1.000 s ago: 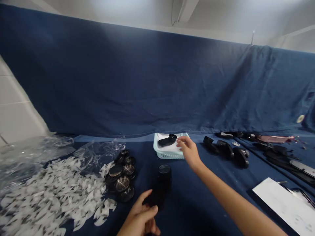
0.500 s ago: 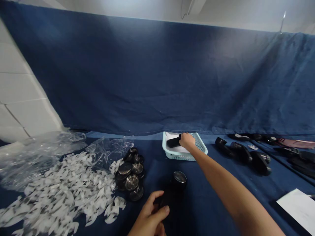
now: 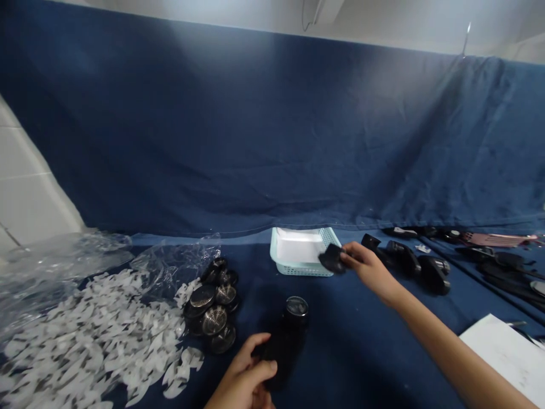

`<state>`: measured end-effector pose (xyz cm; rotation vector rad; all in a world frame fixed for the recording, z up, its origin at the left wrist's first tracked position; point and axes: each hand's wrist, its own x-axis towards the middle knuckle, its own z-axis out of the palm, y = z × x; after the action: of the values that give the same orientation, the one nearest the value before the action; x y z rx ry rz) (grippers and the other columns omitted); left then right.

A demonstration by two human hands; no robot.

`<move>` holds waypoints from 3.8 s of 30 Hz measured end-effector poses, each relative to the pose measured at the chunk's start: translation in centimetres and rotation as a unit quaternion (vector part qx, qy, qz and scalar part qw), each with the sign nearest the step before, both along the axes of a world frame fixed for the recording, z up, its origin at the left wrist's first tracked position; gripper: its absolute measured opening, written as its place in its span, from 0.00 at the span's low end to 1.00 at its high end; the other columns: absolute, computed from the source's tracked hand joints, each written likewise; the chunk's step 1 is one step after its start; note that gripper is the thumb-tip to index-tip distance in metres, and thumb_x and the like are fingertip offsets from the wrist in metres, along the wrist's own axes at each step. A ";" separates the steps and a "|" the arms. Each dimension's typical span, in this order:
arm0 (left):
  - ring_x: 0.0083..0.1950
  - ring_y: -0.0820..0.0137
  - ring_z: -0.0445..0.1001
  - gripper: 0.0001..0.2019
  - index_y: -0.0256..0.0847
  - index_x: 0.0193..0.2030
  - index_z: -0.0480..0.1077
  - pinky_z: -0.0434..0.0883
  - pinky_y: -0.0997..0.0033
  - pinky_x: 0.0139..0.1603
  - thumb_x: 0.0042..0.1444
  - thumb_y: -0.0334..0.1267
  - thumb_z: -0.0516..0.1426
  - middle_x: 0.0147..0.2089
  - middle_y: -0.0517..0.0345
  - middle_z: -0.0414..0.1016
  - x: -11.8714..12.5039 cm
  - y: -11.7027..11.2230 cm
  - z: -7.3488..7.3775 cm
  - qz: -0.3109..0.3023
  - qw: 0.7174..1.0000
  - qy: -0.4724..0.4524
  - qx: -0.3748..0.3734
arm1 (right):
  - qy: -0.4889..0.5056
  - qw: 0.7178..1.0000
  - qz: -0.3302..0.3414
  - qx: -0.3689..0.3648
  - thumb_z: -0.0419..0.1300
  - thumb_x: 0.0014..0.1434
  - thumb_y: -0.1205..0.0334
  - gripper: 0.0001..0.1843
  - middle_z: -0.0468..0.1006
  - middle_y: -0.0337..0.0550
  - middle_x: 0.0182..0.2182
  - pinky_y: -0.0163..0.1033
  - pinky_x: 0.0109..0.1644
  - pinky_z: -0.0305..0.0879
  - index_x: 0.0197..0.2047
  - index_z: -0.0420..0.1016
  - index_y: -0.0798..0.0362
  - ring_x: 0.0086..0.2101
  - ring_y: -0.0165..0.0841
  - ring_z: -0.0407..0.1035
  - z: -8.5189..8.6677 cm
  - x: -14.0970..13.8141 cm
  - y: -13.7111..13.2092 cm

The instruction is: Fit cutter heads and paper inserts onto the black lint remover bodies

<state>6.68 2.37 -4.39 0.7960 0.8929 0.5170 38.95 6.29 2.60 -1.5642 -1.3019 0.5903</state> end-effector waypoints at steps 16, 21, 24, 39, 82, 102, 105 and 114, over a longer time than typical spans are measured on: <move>0.15 0.74 0.72 0.40 0.43 0.61 0.48 0.70 0.69 0.20 0.45 0.47 0.63 0.44 0.51 0.72 0.1 0.2 -1.8 0.001 0.999 0.018 0.043 | -0.154 0.972 -0.119 0.128 0.61 0.58 0.53 0.30 0.53 0.49 0.67 0.60 0.64 0.55 0.62 0.59 0.44 0.63 0.51 0.52 -8.7 -4.5 -8.3; 0.18 0.72 0.74 0.39 0.43 0.63 0.48 0.68 0.73 0.18 0.50 0.52 0.62 0.43 0.51 0.73 0.1 -0.2 -1.9 -0.012 0.994 0.064 0.082 | -0.199 0.955 -0.136 0.174 0.57 0.61 0.57 0.24 0.56 0.49 0.64 0.61 0.66 0.49 0.60 0.60 0.44 0.63 0.49 0.53 -9.0 -5.5 -9.1; 0.29 0.60 0.80 0.43 0.41 0.65 0.46 0.73 0.67 0.22 0.49 0.52 0.63 0.43 0.49 0.73 0.2 -0.2 -2.0 -0.010 0.996 0.048 0.073 | -0.188 0.960 -0.117 0.170 0.58 0.60 0.59 0.20 0.59 0.47 0.63 0.61 0.65 0.50 0.56 0.67 0.42 0.62 0.50 0.55 -9.3 -5.7 -9.3; 0.42 0.55 0.79 0.28 0.39 0.65 0.58 0.72 0.56 0.42 0.57 0.31 0.58 0.47 0.42 0.75 -1.2 -1.5 1.9 -0.054 0.961 -0.271 -0.003 | 0.321 0.943 0.084 0.042 0.58 0.63 0.49 0.32 0.68 0.44 0.60 0.52 0.60 0.59 0.67 0.51 0.36 0.56 0.41 0.66 -3.3 -13.2 -10.0; 0.29 0.67 0.78 0.55 0.53 0.72 0.28 0.71 0.79 0.19 0.51 0.44 0.66 0.44 0.47 0.70 0.5 -4.5 1.1 -0.212 0.959 -0.060 0.178 | 0.606 0.739 0.274 -0.107 0.53 0.63 0.44 0.28 0.80 0.53 0.43 0.40 0.34 0.64 0.58 0.70 0.55 0.43 0.44 0.74 -5.3 -14.5 -12.4; 0.30 0.68 0.75 0.47 0.44 0.72 0.41 0.76 0.68 0.27 0.52 0.39 0.65 0.33 0.58 0.69 1.0 -4.6 1.0 -0.180 0.956 -0.029 0.232 | 0.589 0.746 0.298 -0.095 0.66 0.54 0.54 0.27 0.78 0.54 0.51 0.55 0.61 0.56 0.55 0.73 0.57 0.51 0.45 0.70 -5.3 -13.6 -11.9; 0.29 0.69 0.75 0.48 0.46 0.72 0.42 0.76 0.68 0.27 0.52 0.38 0.66 0.36 0.57 0.69 1.1 -4.6 1.1 -0.173 0.960 -0.033 0.216 | 0.582 0.752 0.296 -0.095 0.65 0.55 0.52 0.26 0.77 0.51 0.51 0.55 0.58 0.58 0.54 0.73 0.54 0.50 0.45 0.70 -5.3 -13.8 -11.9; 0.36 0.64 0.77 0.48 0.51 0.72 0.38 0.76 0.59 0.35 0.53 0.38 0.65 0.44 0.49 0.71 0.5 -4.2 1.8 -0.188 0.966 -0.088 0.152 | 0.490 0.828 0.269 -0.055 0.66 0.56 0.58 0.23 0.76 0.41 0.37 0.37 0.33 0.63 0.55 0.71 0.49 0.32 0.32 0.69 -4.9 -14.3 -12.4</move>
<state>7.17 -1.81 -2.61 1.1527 0.4854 0.3846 24.66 -6.16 -2.26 -0.6972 -0.8545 1.5913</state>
